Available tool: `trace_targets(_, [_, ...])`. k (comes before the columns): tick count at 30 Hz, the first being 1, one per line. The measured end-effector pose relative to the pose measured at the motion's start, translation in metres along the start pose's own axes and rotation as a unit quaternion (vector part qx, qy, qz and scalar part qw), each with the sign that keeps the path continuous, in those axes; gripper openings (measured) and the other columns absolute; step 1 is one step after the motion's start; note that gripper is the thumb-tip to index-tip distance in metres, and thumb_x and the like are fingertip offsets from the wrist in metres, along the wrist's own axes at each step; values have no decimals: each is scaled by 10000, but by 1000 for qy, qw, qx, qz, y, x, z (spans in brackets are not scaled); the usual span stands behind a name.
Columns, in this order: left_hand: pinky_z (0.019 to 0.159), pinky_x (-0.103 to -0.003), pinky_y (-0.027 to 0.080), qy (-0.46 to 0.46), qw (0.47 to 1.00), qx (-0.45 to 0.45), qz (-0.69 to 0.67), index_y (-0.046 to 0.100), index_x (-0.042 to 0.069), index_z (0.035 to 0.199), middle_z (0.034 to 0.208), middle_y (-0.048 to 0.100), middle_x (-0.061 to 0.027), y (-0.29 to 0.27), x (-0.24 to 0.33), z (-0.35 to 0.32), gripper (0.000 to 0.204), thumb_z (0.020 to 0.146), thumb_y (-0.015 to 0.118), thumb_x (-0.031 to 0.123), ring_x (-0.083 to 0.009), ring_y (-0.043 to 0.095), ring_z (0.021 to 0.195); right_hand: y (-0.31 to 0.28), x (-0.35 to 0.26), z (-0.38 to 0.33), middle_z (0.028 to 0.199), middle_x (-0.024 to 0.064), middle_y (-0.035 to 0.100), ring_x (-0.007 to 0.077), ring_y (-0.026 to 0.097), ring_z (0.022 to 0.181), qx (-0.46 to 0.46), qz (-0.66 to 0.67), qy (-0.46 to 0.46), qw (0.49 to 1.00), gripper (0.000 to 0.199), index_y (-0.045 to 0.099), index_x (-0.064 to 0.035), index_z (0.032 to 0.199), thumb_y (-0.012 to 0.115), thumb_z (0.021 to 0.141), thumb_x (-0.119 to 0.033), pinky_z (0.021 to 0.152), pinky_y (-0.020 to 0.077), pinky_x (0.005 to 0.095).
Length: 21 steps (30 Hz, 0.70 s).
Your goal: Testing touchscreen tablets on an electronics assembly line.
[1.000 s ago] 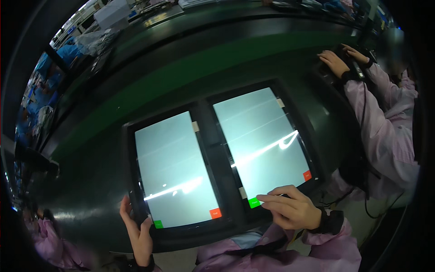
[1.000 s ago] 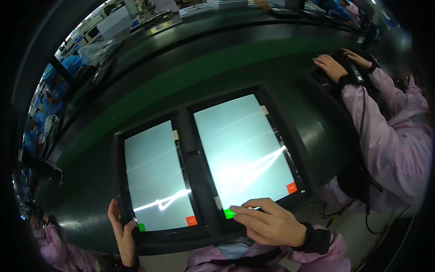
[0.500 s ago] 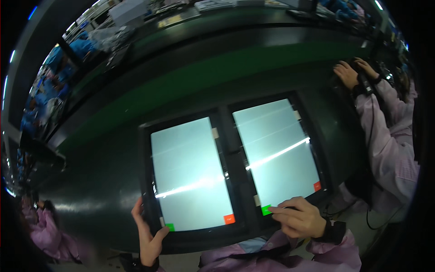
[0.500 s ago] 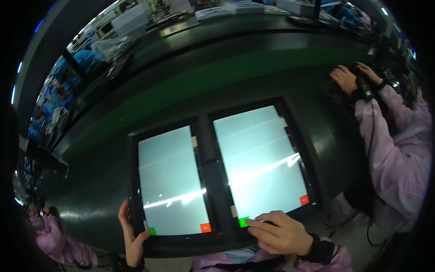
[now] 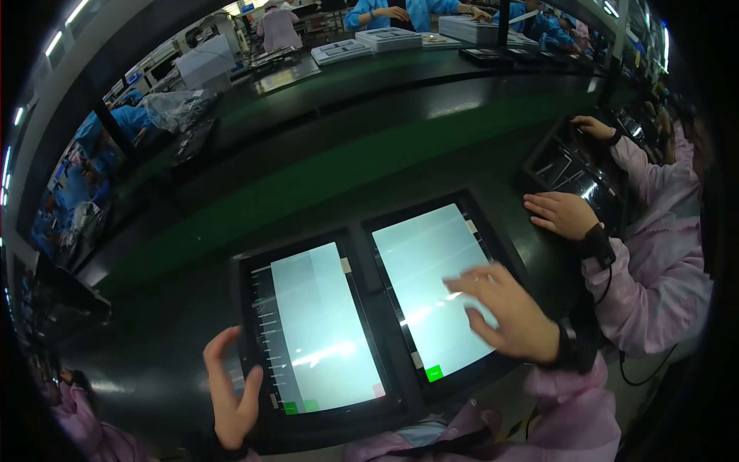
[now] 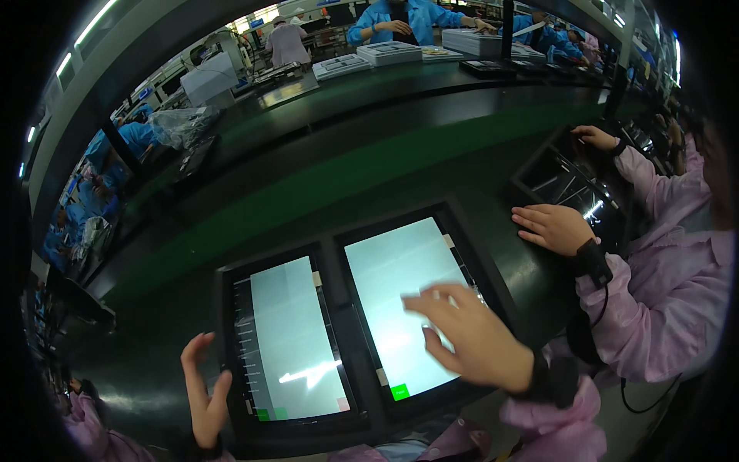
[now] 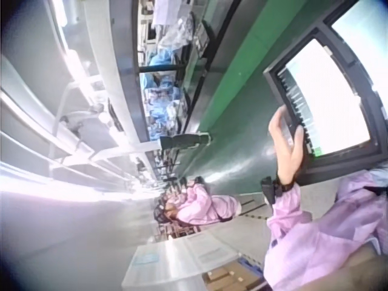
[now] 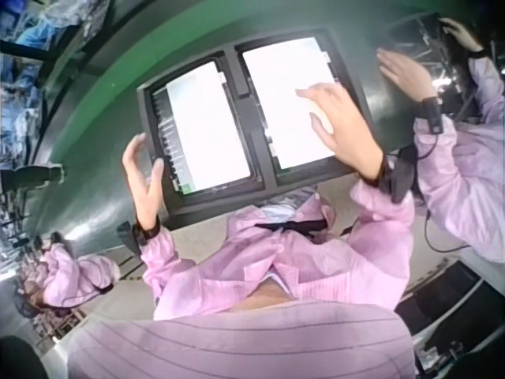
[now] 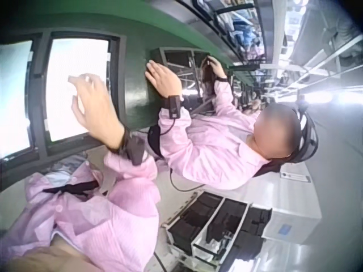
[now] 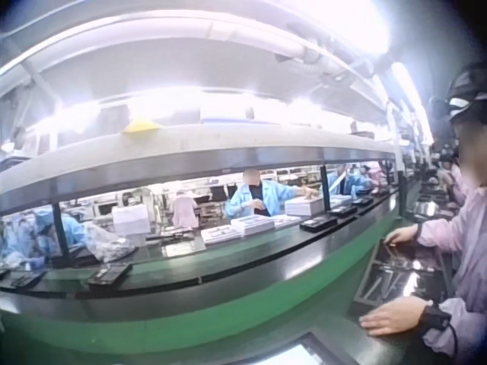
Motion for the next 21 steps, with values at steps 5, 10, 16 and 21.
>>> trace_targets(5, [931,-398,374,107,973,15,205,538,13,1105,1064,585,-132,21,-7,39,332,777,555,-39,-316,521,1042,22,33,33,926,148,604,342,533,1061,4,41,26,999,318,577,-26,1133,573,815,-35,867,458,387])
trace_targets(10, [931,-397,363,104,973,39,203,545,16,1093,1048,594,-124,23,-20,36,349,749,534,-47,-304,531,1028,24,41,25,955,146,625,349,521,1088,34,41,63,997,283,613,-2,1085,573,806,-28,910,442,406])
trace_targets(16, [957,-397,343,116,968,13,222,490,0,1144,1105,625,-96,25,-23,36,399,749,525,-47,-299,501,1076,24,37,30,1026,146,626,346,480,1154,10,28,57,998,303,600,-8,1099,556,800,-8,931,425,423])
trace_targets(21, [954,-410,346,106,965,12,242,532,21,1118,1072,603,-92,28,-18,37,393,731,533,-44,-289,520,1065,24,33,29,983,125,637,333,483,1152,-42,-44,30,998,247,604,-7,1047,554,815,-74,961,384,436])
Point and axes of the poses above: each hand's wrist, its own z-axis towards the middle knuckle, its own y-axis out of the palm, x = y × z, the point moved 6 cm from there along z, towards the middle knuckle
